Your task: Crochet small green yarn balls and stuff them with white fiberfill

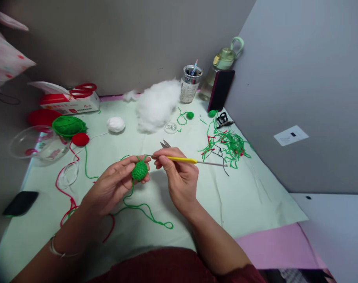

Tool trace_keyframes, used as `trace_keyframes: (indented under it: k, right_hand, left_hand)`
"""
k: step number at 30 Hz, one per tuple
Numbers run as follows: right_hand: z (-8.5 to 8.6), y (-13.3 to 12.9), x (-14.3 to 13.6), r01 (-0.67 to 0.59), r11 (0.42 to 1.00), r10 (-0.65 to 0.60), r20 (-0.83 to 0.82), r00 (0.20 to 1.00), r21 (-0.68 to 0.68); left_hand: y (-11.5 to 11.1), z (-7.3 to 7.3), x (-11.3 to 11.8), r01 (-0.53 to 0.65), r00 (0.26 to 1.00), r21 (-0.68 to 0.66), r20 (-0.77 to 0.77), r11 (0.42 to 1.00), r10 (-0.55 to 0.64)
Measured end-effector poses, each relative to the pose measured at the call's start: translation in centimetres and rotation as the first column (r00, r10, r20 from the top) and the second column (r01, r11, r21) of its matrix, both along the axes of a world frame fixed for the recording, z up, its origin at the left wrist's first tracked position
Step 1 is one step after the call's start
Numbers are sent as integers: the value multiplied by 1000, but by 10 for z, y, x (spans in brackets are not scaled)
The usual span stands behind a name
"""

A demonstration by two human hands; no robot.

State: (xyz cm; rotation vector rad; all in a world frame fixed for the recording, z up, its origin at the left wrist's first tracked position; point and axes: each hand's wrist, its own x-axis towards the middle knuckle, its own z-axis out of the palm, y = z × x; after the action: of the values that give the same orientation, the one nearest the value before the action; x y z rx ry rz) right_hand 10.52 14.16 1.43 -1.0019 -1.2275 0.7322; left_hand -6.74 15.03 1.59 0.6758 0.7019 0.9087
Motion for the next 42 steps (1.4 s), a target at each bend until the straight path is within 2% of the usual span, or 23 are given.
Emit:
trace_keyframes:
  k: [4,8,11,16,23,29,33,36,42]
  right_hand:
    - [-4,1,6,-22,998,14,-133,991,-63]
    - [-4,0,7,-92,995,80,-203,976,-49]
    - [-4,0,6,-122,992,115,-173,978,-32]
    - [-4,0,5,-90,995,83,-129,988,-49]
    - [-5,0,5,-110,992,102,-112,988,-65]
    - [-4,1,5,-256,964,241,-179,954,-71]
    - [-2,1,5,-283,959,282,-57,958,-12]
    - [-1,2,5,-274,961,274,25,961,25]
    - [1,2,4,-308,949,304,57,951,67]
  left_hand:
    - [1,-1,-2,-25,1000,-24,-10,999,25]
    - [2,1,-2,-33,999,-40,3,999,33]
    - [2,1,-1,-38,999,-50,13,998,38]
    - [1,1,-1,-45,999,-41,2,998,46]
    - [0,1,-2,19,999,18,-37,1000,-18]
    - [0,1,-3,60,997,90,-56,994,-55]
    - [-1,-1,-3,80,996,163,-58,983,-71]
    - [-1,-2,-2,43,993,182,-112,982,-23]
    - [-2,1,-2,-21,974,231,-213,973,72]
